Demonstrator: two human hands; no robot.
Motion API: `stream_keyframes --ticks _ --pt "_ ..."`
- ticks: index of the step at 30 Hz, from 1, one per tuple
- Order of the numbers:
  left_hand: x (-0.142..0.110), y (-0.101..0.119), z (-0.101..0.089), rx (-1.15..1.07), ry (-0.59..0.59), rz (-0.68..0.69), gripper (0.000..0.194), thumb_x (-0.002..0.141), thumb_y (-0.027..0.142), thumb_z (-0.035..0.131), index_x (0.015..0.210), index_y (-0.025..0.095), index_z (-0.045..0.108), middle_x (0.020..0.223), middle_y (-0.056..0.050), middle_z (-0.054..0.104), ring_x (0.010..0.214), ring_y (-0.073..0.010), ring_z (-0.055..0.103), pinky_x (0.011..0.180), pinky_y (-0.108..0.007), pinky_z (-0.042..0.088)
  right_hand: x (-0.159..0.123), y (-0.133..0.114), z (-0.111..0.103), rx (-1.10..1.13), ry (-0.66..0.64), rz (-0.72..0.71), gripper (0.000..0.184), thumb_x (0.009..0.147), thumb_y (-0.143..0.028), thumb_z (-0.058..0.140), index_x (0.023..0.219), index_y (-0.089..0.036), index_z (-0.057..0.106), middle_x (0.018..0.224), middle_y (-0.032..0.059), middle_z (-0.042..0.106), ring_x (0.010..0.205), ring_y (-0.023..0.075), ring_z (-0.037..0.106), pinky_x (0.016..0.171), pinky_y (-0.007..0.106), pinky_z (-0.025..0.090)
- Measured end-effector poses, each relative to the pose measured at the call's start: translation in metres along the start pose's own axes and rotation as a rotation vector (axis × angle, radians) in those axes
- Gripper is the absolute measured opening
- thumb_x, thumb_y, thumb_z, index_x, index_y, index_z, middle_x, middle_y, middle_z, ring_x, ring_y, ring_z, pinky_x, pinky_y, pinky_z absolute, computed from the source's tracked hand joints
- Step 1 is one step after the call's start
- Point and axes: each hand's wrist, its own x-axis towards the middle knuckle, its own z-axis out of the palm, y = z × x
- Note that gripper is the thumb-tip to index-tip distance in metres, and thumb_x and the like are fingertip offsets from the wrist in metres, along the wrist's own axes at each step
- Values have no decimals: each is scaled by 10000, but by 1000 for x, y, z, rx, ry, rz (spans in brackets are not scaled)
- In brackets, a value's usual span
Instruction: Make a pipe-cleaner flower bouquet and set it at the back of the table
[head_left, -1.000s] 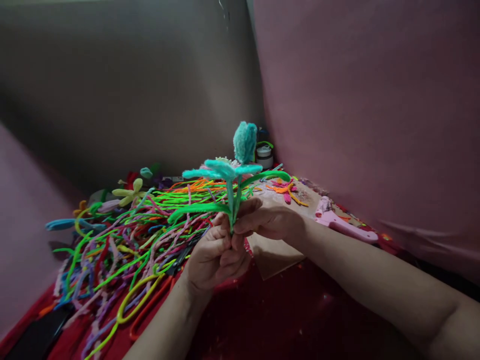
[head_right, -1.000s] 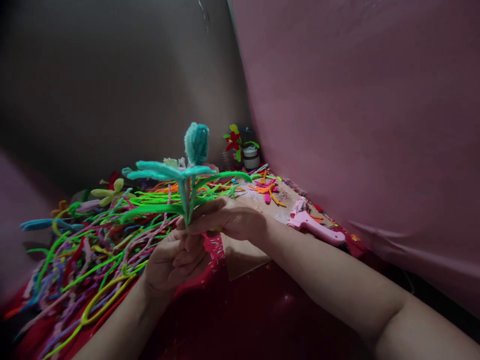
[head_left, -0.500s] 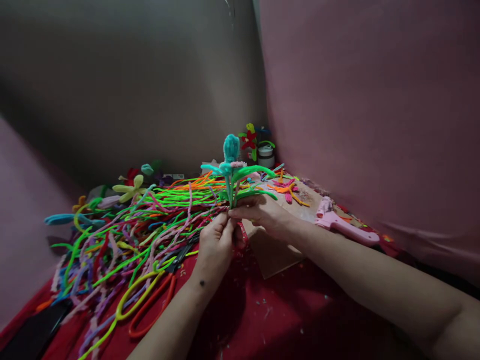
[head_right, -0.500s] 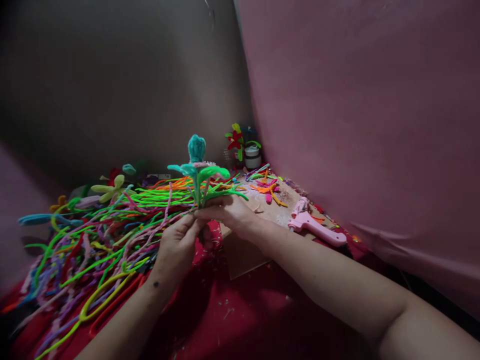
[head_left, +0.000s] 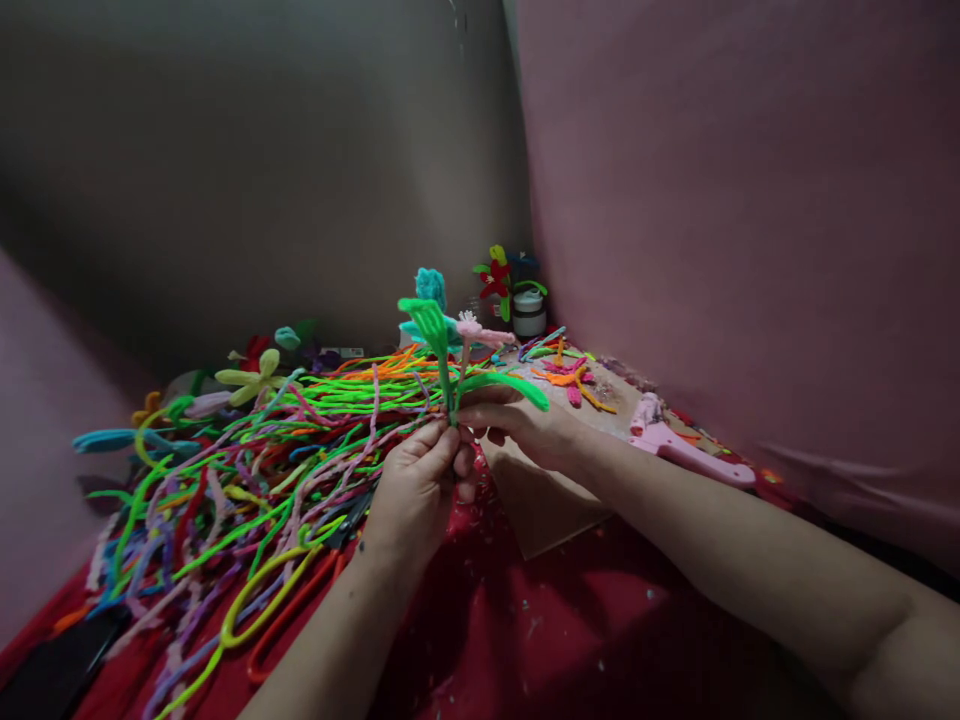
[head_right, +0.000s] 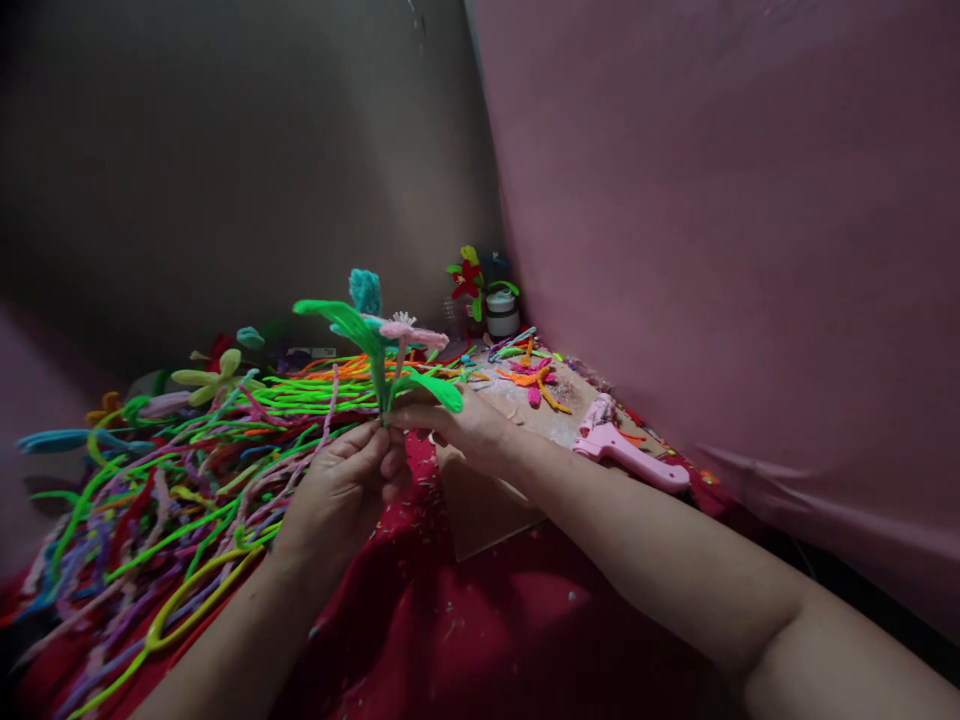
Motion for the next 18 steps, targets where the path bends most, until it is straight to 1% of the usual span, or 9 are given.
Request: stream_keyframes --ticks 3,5,8,10,12,14,15,16,18 --pt "0 2 1 -121 -43 -35 143 758 237 627 717 137 533 497 61 448 360 -33 381 385 -157 292 1 3 -3 61 31 52 119 688 -278 659 699 -161 638 617 -28 529 542 76 410 489 220 281" --pt "-1 3 1 -197 -98 -62 113 772 207 612 733 132 539 483 69 418 344 -19 351 380 -146 276 2 5 -6 103 11 67 140 666 -276 682 739 -162 642 652 -25 555 544 73 424 488 216 288" --pt "-3 4 -1 -286 -206 -121 92 789 187 587 731 123 554 458 85 365 305 -3 290 377 -146 281 2 8 -6 217 -70 136 196 653 -276 693 808 -165 648 688 -18 590 550 74 458 498 213 308" --pt "-6 4 -1 -332 -253 -157 106 800 196 573 723 123 563 446 94 332 289 2 256 379 -148 296 0 8 -4 335 -141 201 189 655 -298 689 776 -161 642 651 -24 585 542 77 474 509 216 322" --pt "-8 4 -1 -356 -288 -165 111 802 194 562 715 126 568 434 98 308 282 0 244 382 -152 302 -2 6 0 395 -210 222 181 662 -318 675 696 -146 627 619 -17 584 547 86 493 519 221 327" --pt "-8 4 -2 -326 -303 -140 109 796 195 563 707 131 567 431 95 319 283 -8 264 387 -162 304 -4 4 3 381 -216 184 182 673 -304 657 631 -133 613 610 -2 591 562 93 503 528 226 326" --pt "-7 4 -2 -279 -296 -124 116 799 214 561 713 136 570 436 88 345 291 -18 293 391 -171 309 -4 5 3 371 -183 155 174 676 -288 654 617 -131 609 604 -2 587 563 92 499 531 226 325" --pt "-5 5 -2 -198 -277 -102 143 808 244 554 712 139 573 449 74 389 312 -34 343 405 -185 326 -4 6 3 365 -133 127 160 675 -272 655 615 -132 606 600 -6 579 559 90 491 532 226 324" --pt "-3 5 -3 64 -204 -24 229 824 305 534 672 139 576 492 30 488 402 -79 459 470 -216 375 -3 9 2 342 -32 115 140 654 -260 675 633 -140 606 597 -21 557 548 83 470 518 224 312"
